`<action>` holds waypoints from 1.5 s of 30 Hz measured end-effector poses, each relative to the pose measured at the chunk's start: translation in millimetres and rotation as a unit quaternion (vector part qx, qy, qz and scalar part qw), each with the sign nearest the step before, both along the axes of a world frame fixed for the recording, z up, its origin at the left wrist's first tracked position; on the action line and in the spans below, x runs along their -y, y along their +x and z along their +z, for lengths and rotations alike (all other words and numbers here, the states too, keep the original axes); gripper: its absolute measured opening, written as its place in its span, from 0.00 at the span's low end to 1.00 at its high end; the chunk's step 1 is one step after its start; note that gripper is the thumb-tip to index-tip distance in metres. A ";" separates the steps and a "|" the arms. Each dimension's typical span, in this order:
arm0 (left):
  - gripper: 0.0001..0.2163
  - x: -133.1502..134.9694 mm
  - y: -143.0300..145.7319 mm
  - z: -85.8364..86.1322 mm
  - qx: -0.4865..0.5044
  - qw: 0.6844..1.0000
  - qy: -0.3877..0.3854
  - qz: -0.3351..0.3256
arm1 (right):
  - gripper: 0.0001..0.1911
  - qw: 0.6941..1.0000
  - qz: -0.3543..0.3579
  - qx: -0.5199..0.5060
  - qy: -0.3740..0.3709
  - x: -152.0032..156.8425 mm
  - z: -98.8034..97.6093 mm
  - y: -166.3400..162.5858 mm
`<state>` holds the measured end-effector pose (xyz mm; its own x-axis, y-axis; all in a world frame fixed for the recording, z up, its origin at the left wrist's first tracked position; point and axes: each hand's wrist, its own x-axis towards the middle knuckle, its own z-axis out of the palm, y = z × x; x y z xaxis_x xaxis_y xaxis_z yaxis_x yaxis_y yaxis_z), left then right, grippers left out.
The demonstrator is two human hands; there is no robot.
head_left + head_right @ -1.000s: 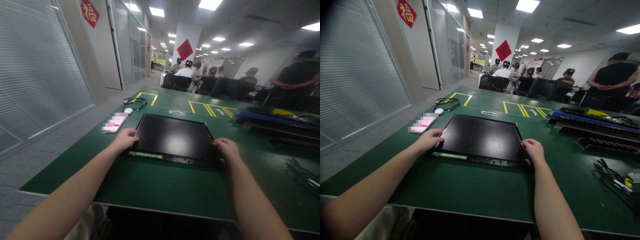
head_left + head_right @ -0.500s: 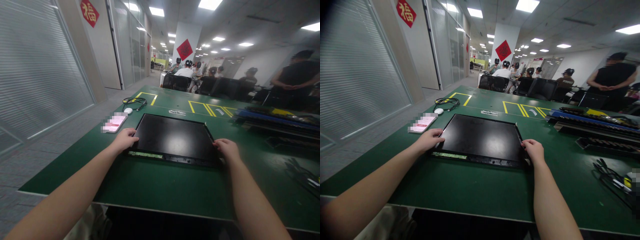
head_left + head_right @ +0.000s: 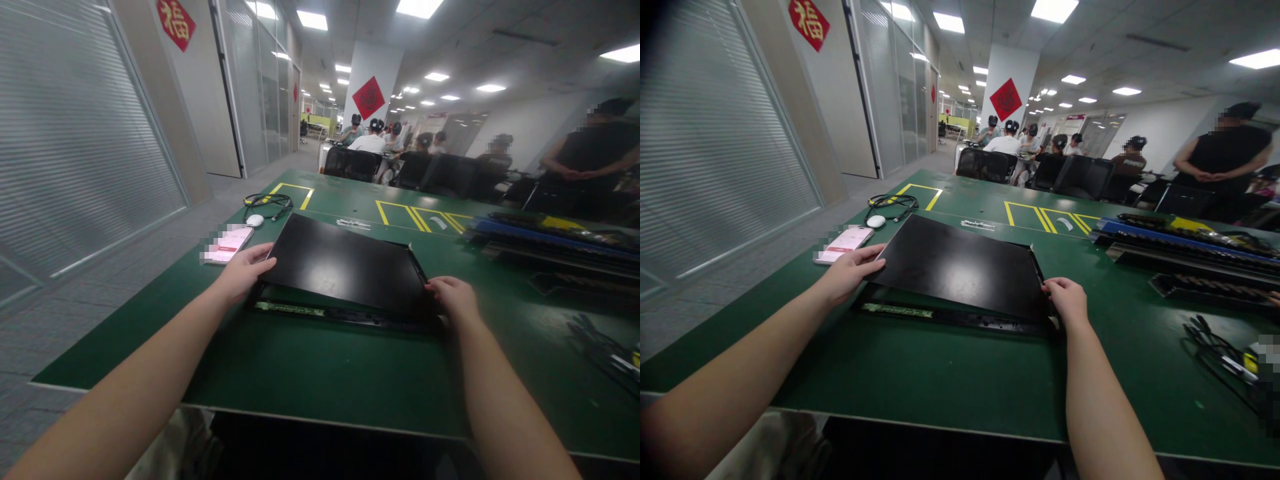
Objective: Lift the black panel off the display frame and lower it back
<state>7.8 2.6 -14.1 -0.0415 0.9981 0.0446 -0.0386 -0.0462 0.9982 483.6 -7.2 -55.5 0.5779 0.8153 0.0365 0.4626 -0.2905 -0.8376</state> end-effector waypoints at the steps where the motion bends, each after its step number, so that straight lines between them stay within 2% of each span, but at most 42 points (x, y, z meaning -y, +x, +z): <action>1: 0.33 -0.4 0.4 -0.6 0.008 1.000 -0.001 -0.004 | 0.17 1.000 -0.001 0.001 0.002 -0.4 -0.7 0.6; 4: 0.33 -1.8 0.4 -2.9 0.012 1.000 -0.011 -0.007 | 0.16 1.000 -0.001 0.006 0.001 -1.7 -2.4 2.3; 14: 0.26 -7.1 -5.7 -11.7 -0.085 0.996 -0.003 0.032 | 0.15 0.999 0.010 0.046 -0.006 -3.0 -2.7 3.5; 17: 0.21 -8.3 -5.5 -13.8 -0.151 0.987 0.005 0.047 | 0.14 0.999 0.006 0.052 -0.014 -1.7 -0.9 0.8; 22: 0.11 -8.1 -3.6 -12.6 -0.231 0.973 0.019 0.023 | 0.12 0.998 0.002 0.061 -0.009 3.1 6.4 -5.1; 27: 0.13 -12.1 -6.7 -18.3 -0.299 0.953 0.016 0.040 | 0.11 0.998 -0.006 0.060 -0.015 5.2 12.2 -8.4; 32: 0.17 -17.0 -10.4 -25.3 -0.367 0.930 0.009 0.035 | 0.12 0.999 -0.010 0.032 -0.024 3.3 9.4 -6.6; 40: 0.21 -18.4 -14.0 -26.4 -0.438 0.899 0.017 0.014 | 0.13 0.999 -0.004 0.034 -0.019 0.6 4.5 -1.9; 45: 0.20 -17.7 -14.2 -25.8 -0.468 0.884 0.019 0.006 | 0.14 0.999 0.000 0.025 -0.024 -1.6 0.8 1.1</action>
